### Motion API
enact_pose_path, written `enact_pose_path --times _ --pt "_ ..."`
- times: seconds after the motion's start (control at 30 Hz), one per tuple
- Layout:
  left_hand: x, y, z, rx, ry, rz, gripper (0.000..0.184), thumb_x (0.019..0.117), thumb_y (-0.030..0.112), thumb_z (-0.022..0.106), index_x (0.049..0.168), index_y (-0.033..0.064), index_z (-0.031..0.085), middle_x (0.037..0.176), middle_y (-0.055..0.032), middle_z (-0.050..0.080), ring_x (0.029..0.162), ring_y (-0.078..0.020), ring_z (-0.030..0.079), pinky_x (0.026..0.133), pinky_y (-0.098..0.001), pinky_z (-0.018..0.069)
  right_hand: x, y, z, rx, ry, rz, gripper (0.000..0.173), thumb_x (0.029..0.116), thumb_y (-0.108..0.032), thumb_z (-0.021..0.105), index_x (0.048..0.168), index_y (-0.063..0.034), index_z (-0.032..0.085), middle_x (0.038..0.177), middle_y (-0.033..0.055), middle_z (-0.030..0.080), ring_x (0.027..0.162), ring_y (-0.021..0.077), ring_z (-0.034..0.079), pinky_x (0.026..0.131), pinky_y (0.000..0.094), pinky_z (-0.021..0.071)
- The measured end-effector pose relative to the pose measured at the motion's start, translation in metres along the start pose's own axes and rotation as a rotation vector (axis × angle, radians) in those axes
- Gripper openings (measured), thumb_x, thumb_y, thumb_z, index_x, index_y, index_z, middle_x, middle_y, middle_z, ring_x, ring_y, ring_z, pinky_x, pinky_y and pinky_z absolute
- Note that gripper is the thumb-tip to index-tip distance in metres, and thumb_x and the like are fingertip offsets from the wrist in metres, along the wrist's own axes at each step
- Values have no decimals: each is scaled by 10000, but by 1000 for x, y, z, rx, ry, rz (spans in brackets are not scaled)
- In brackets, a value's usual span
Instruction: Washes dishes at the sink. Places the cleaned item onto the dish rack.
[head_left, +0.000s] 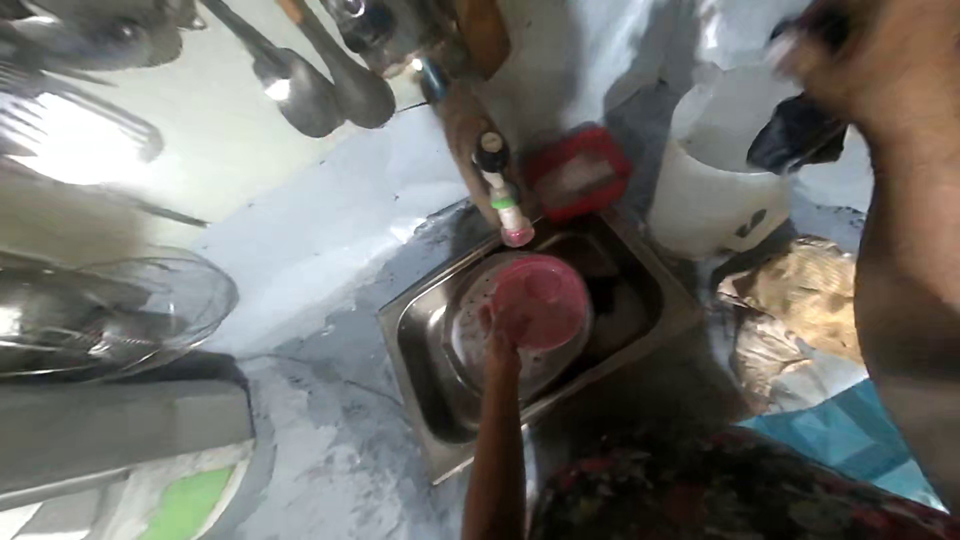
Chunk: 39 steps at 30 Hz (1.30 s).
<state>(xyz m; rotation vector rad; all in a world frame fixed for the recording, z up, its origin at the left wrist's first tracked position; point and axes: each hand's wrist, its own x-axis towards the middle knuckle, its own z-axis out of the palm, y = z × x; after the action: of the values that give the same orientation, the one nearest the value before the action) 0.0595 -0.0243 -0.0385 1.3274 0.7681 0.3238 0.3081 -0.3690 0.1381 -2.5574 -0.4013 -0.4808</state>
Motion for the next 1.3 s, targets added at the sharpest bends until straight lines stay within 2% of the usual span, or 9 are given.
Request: enact_pose_path --times 0.07,0.17,0.3,0.5,0.6,0.87,1.07,1.23,1.3 --pt "7 3 4 -14 -19 -13 398 1094 256 457 1473 150 398 1171 -93 641 906 -145 665 752 -330 579 -2 -47 14 28 -136 -51 670 964 -560 581 1367 -26 613 1460 353 477 1408 593 338 1103 799 158" --pt "23 4 11 -60 -93 -43 472 1101 286 421 1540 138 329 1354 -127 571 1099 -188 617 904 -389 549 -14 -132 48 270 -259 -272 832 906 -629 627 1503 -66 495 1507 234 501 1415 445 434 1163 689 250" --pt "44 3 23 -203 -141 -74 418 1107 273 383 1503 139 358 1283 -98 604 1082 -180 636 894 -389 563 -13 -197 98 379 -500 -490 890 915 -479 707 1602 -72 313 1457 228 540 1338 395 529 1125 605 387" --pt "46 -5 10 -291 -179 -126 376 1109 345 355 1405 155 487 1192 -58 654 1048 -158 650 874 -379 570 15 -158 122 680 -581 -562 611 998 -112 544 1574 -30 358 1537 168 493 1371 242 529 1123 385 451" --pt "51 -13 4 -308 -204 -106 404 1106 377 356 1402 151 514 1199 -62 666 1064 -168 654 892 -392 568 39 -146 128 601 -486 -492 395 1049 -167 521 1419 -40 569 1385 149 629 1244 225 625 1082 392 485" --pt "53 -24 6 -333 -130 -138 392 1109 344 387 1430 133 464 1223 -84 644 1077 -187 644 903 -408 562 12 -135 165 718 -342 -164 370 1041 -250 560 1292 17 608 1162 159 677 1020 182 687 921 361 580" --pt "45 -12 16 -227 -50 -171 407 1105 339 396 1464 150 420 1210 -96 633 1015 -171 637 834 -376 557 -77 -154 236 336 -918 -608 295 1034 -129 578 1289 -21 679 1265 235 674 1211 417 625 1080 614 435" --pt "31 7 38 -98 24 -21 501 1101 279 428 1546 99 284 1379 -171 534 1135 -195 583 931 -388 517 -88 -180 282 286 -669 -650 373 958 8 593 1329 -9 629 1384 255 588 1302 451 550 1092 613 422" --pt "41 13 33 -34 66 121 468 1096 253 423 1504 51 311 1351 -176 527 1128 -180 578 950 -381 510 -106 -187 278 457 -741 -670 576 917 -37 678 1464 28 511 1544 268 445 1451 444 395 1200 571 296"
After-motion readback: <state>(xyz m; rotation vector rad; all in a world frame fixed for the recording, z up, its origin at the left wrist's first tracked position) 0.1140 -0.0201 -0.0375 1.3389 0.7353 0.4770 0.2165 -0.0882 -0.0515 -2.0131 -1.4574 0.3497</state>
